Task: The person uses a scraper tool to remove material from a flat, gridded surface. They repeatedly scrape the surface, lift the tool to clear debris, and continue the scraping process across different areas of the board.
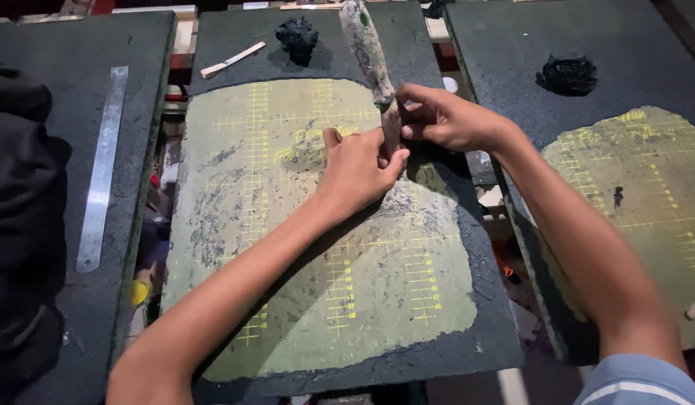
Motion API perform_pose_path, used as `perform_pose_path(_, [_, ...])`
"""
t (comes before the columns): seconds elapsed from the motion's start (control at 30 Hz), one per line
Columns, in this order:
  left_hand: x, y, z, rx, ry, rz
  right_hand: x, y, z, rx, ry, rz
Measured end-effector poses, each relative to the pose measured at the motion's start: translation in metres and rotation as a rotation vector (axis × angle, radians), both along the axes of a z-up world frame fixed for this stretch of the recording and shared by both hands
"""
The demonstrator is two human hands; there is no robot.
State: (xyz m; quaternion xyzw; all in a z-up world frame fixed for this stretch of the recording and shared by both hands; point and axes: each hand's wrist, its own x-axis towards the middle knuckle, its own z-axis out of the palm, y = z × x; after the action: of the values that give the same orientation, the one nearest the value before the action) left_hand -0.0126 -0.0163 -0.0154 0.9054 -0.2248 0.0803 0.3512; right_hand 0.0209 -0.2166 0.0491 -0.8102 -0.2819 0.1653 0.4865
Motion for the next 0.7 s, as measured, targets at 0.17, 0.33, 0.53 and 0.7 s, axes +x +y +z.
perform_pose_path(0.17, [-0.006,0.001,0.001,-0.041,0.026,-0.006,0.000,0.003,0.003,-0.024,0.009,0.030])
perform_pose_path(0.33, [-0.006,0.005,0.009,-0.075,0.059,-0.040,-0.004,-0.002,0.005,-0.045,0.000,-0.007])
perform_pose_path(0.53, [-0.008,0.004,0.021,-0.168,0.127,-0.069,-0.020,-0.008,0.004,-0.060,-0.044,-0.134])
perform_pose_path(0.7, [-0.003,0.009,0.019,-0.237,0.113,-0.017,-0.028,0.005,0.002,0.035,-0.160,-0.233])
